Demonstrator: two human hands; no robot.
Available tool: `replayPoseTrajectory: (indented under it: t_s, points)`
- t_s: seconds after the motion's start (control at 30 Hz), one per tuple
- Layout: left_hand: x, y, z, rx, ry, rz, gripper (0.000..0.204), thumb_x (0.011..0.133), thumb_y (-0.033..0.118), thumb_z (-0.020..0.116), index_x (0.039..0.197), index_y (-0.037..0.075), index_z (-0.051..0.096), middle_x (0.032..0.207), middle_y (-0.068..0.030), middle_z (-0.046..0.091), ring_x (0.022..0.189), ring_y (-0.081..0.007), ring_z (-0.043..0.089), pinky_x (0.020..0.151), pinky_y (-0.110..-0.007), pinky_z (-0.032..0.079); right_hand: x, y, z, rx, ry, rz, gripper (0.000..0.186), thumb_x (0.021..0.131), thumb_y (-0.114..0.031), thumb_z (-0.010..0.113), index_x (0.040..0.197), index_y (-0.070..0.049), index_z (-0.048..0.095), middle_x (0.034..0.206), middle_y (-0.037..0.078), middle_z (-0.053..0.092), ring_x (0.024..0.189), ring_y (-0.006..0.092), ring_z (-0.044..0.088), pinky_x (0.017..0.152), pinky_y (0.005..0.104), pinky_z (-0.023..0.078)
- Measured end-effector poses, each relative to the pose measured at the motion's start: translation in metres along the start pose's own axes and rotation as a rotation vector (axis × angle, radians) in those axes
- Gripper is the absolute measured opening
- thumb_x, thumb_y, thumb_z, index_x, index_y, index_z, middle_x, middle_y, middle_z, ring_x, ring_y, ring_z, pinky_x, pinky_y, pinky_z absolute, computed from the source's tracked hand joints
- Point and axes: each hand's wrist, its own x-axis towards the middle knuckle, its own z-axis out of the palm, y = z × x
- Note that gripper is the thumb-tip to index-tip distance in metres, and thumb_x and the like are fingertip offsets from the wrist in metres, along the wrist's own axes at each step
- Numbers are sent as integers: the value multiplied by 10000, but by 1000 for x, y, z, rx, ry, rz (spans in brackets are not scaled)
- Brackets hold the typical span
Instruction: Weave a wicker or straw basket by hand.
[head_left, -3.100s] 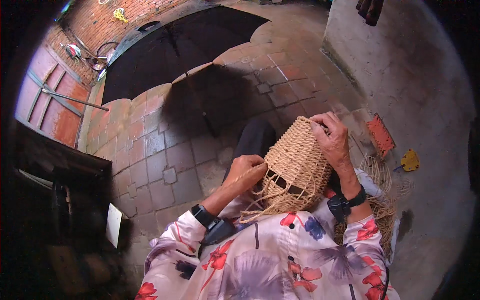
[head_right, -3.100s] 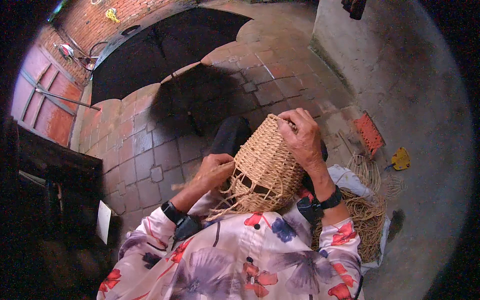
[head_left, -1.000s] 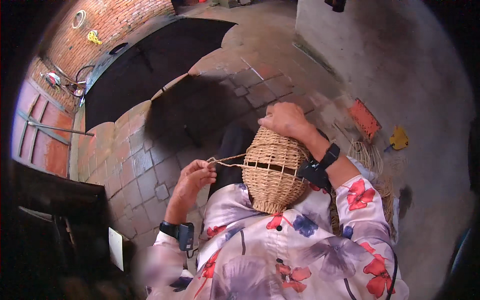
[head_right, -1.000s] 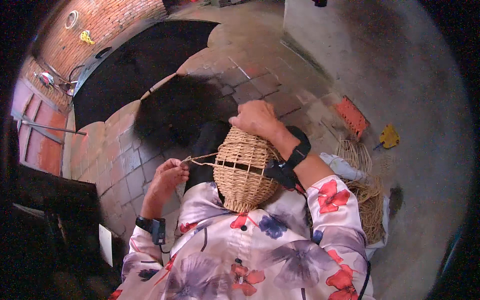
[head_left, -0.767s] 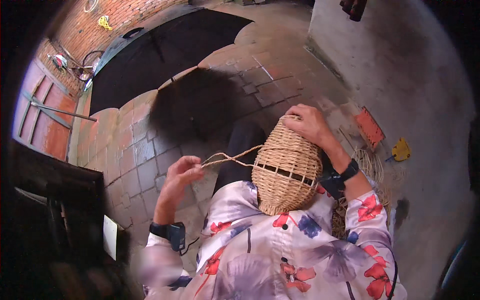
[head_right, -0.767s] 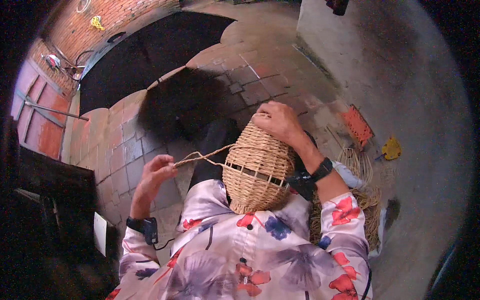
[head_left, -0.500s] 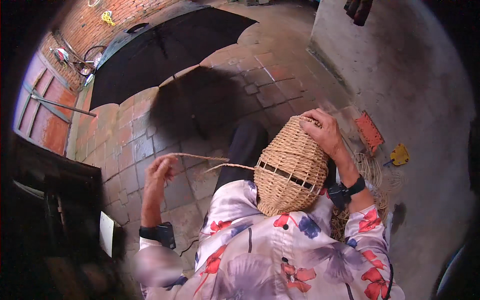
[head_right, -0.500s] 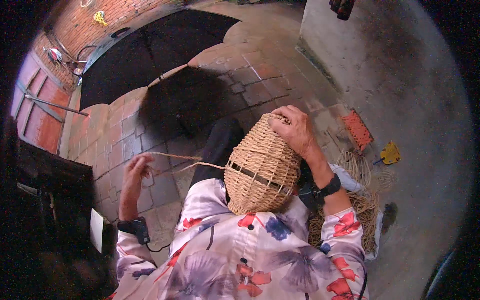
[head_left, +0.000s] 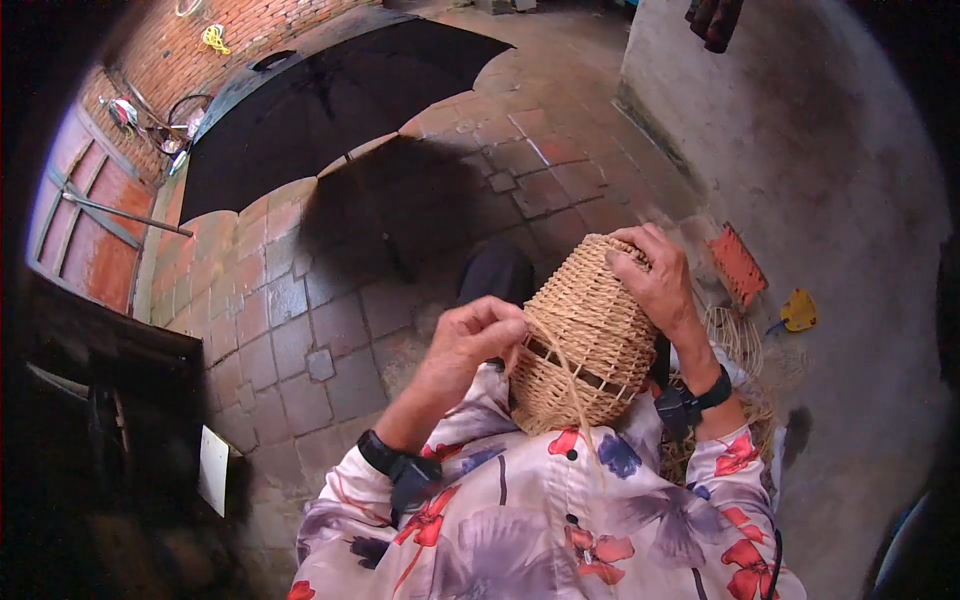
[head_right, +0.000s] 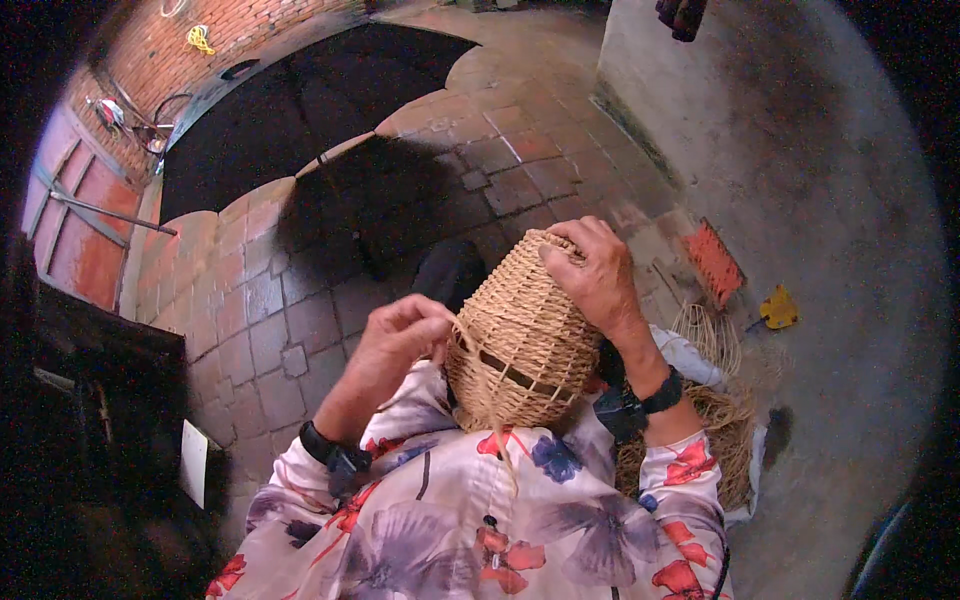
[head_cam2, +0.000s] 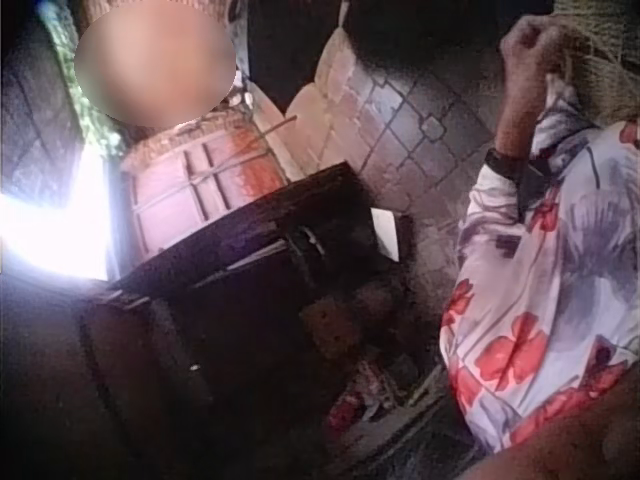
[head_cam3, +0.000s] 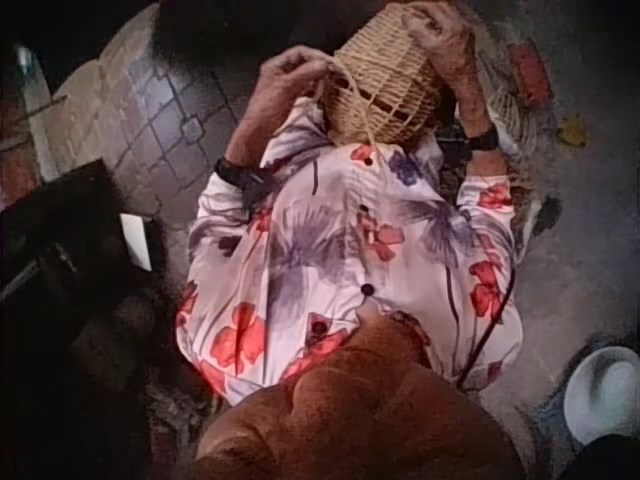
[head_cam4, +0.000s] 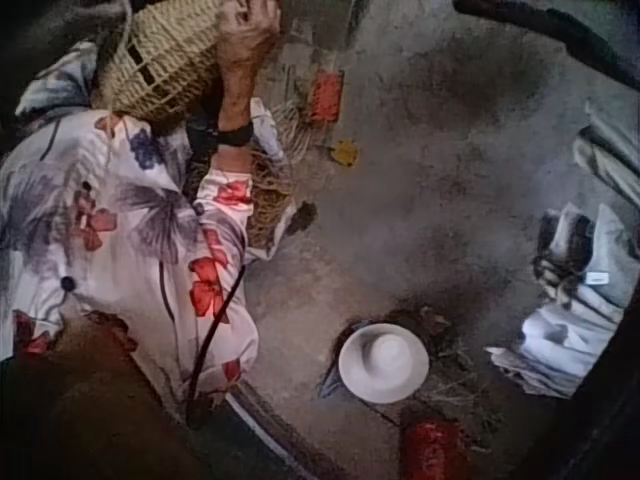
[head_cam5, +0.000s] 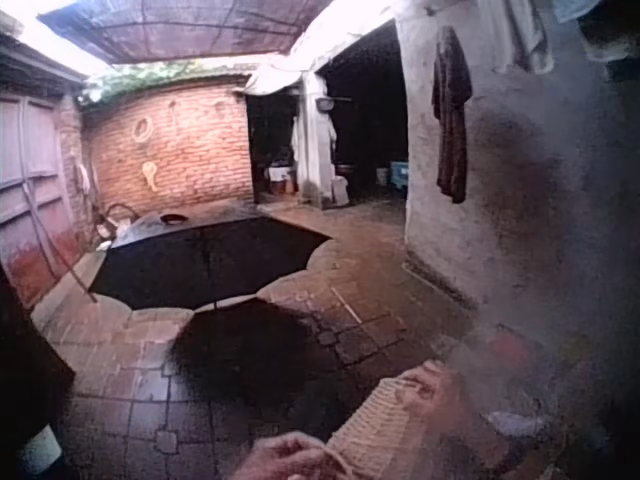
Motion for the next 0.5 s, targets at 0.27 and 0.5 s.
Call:
replayPoseTrajectory:
  t_s: [0.27, 0.5]
  points:
    - [1, -12, 6, 266, 98, -88, 169, 829, 175, 734, 855, 32, 647, 756, -7, 636, 638, -75, 565, 570, -233, 461, -1, -3, -2, -14, 87, -51, 202, 763, -166, 656, 908, -25, 648, 834, 114, 596, 820, 297, 582, 734, 388, 470]
    - [1, -16, 14, 589, 231, -227, 147, 831, 148, 677, 832, 5, 645, 699, -34, 633, 583, -102, 572, 517, -257, 447, 0, -4, -1, -49, 115, -105, 187, 752, -161, 661, 887, -32, 646, 832, 115, 596, 814, 305, 582, 728, 393, 477]
